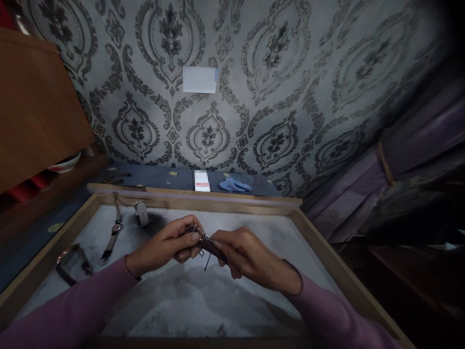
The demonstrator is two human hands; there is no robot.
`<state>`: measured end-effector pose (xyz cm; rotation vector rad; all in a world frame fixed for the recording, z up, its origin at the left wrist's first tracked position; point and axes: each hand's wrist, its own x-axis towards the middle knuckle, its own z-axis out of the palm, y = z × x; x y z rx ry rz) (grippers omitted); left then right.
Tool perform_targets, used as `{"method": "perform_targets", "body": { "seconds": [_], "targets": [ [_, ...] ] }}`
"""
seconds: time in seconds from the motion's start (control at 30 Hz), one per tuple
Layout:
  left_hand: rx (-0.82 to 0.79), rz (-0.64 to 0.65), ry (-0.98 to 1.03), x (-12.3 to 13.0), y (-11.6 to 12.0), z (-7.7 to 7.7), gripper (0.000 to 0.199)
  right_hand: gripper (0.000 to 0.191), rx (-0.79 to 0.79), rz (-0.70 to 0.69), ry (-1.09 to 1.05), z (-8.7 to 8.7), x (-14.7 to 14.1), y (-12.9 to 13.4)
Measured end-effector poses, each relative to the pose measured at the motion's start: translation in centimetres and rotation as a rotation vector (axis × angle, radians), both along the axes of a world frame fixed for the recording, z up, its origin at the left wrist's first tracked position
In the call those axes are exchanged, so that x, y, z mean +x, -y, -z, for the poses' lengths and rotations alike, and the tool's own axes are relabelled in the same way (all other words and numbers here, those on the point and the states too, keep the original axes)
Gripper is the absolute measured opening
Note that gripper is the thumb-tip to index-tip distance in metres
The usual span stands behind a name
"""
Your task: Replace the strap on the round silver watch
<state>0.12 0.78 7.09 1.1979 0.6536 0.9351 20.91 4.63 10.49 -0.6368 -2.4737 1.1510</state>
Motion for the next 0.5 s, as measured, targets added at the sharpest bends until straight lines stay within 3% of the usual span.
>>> {"method": "perform_targets", "body": {
  "seconds": [0.5],
  "targets": [
    [0.014,-0.018,0.016,-0.11,-0.01,-0.25,0.029,0.039,-0.061,0.048,-0.083,0.99,-0.24,0.26]
  ]
}}
